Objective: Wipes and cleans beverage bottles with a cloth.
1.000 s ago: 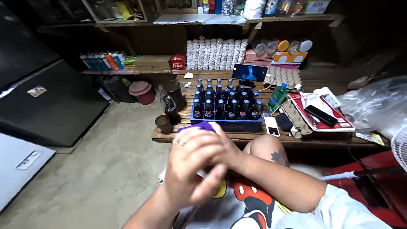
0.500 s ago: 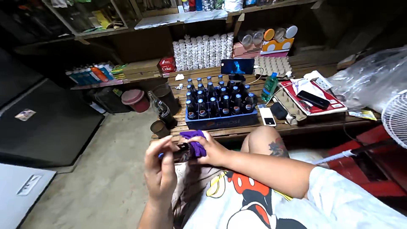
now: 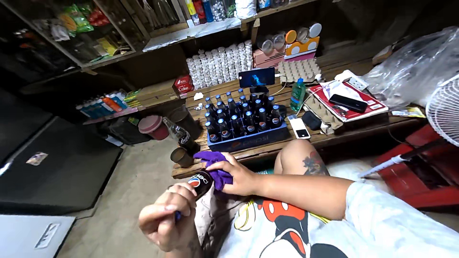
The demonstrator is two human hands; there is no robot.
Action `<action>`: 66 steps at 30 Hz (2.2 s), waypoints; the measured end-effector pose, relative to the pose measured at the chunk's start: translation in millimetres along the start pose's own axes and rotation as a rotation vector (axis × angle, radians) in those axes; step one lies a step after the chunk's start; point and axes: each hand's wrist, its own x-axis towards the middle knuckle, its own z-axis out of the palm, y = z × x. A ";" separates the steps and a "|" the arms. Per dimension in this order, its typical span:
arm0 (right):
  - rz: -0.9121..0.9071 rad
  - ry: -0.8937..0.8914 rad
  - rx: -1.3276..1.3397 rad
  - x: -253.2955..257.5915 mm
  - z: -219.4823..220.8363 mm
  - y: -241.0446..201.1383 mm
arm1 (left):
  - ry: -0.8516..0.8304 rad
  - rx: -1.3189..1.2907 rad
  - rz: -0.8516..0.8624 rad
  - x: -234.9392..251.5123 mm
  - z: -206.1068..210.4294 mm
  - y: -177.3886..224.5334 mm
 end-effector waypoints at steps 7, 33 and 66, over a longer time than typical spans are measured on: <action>-0.413 0.093 -0.010 -2.4 8.1 -24.2 | -0.232 -0.024 -0.037 -10.7 -2.7 -13.0; -0.325 0.043 0.062 -5.3 8.8 -14.2 | -0.322 0.017 -0.046 -9.0 -3.6 -4.6; -0.096 0.054 0.205 -1.7 2.1 -29.4 | -0.172 0.169 0.042 -24.1 11.8 -9.2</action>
